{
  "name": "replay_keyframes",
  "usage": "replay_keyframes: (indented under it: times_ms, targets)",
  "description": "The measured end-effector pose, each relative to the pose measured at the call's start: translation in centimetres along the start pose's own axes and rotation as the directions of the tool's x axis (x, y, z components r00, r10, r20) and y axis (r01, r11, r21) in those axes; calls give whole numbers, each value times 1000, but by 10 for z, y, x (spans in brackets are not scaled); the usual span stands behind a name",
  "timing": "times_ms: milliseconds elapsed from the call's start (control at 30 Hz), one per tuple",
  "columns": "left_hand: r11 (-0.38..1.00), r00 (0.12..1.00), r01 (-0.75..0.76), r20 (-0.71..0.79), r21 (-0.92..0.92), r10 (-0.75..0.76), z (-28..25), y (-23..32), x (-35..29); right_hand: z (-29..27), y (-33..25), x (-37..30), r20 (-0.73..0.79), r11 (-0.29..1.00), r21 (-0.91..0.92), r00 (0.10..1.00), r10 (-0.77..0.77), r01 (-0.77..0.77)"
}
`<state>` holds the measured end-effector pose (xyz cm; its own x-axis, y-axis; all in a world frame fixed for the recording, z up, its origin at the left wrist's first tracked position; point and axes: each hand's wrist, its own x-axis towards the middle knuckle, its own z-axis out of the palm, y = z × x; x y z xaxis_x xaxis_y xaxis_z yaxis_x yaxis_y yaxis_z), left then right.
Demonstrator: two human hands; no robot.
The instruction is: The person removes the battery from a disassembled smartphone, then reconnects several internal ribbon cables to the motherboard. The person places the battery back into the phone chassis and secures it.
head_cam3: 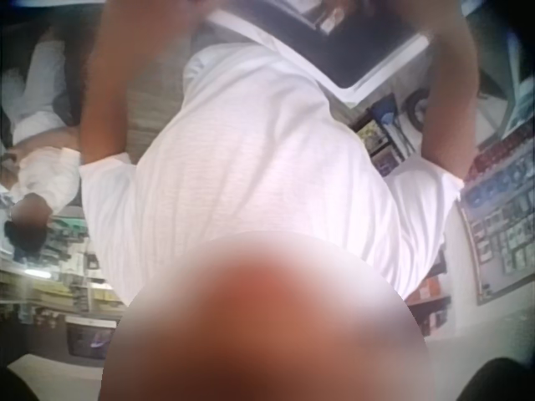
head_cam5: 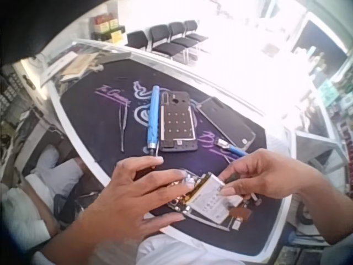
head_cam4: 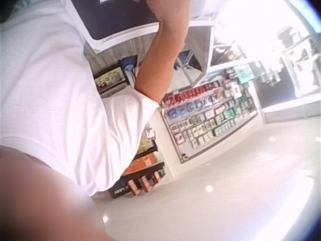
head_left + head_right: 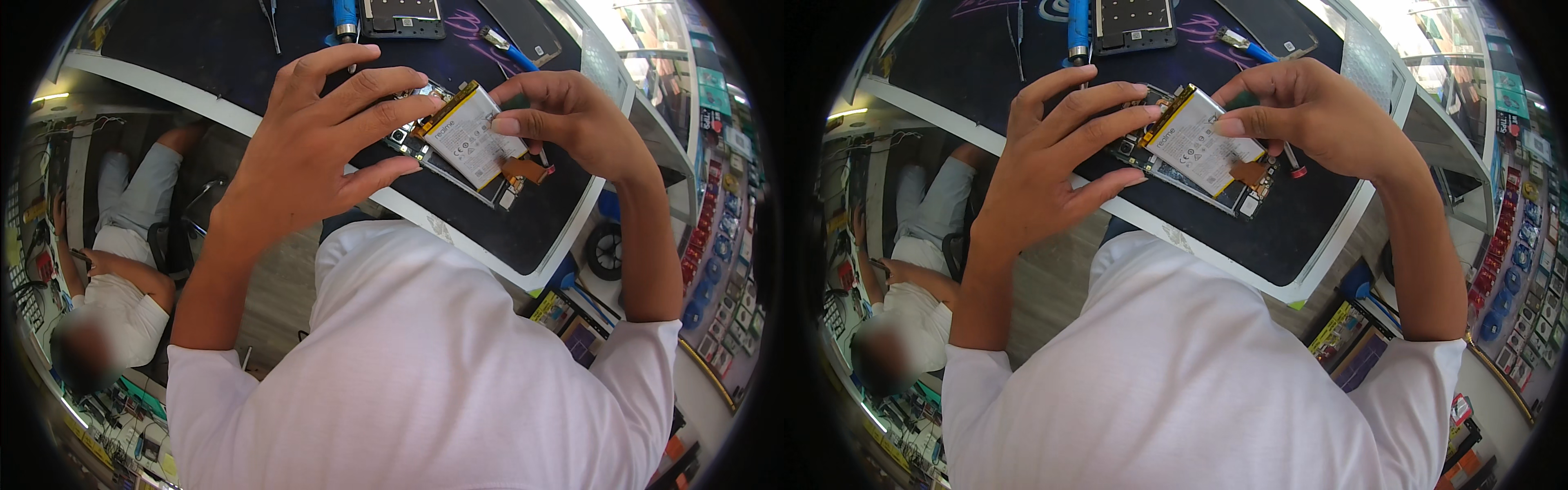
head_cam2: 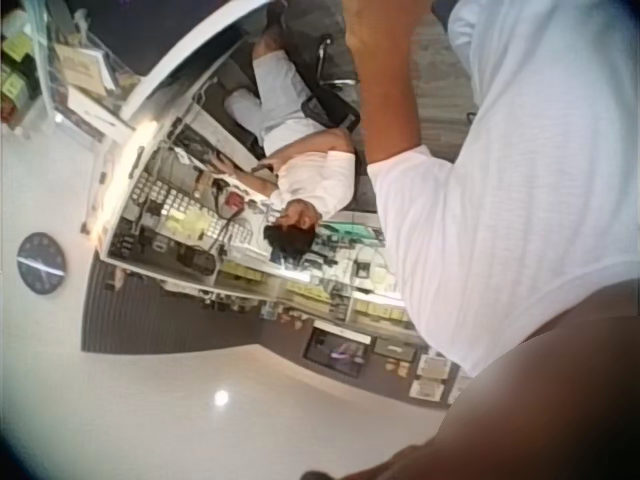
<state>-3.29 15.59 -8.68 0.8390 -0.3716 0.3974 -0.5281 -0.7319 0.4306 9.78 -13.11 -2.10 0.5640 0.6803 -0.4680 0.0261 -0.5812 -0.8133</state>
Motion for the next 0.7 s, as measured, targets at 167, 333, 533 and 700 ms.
replay_keyframes:
  times_ms: [167, 333, 533, 700]
  targets:
    - [993, 996, -63, 66, 103, 57, -1, -10, 4, 1, -2, -1, -2, 999, -40, 1000, 8, -8]
    - [992, 995, -76, 73, 98, 69, -1, -13, 5, 4, -2, 2, 8, 997, -21, 998, 69, -69]
    - [993, 994, -86, 73, 75, 81, -1, -13, 7, 4, 2, 1, -10, 998, -60, 1000, 8, -9]
    - [993, 993, -100, 72, 64, 95, -1, -15, 9, 5, -3, 1, -40, 992, -118, 998, 46, -51]
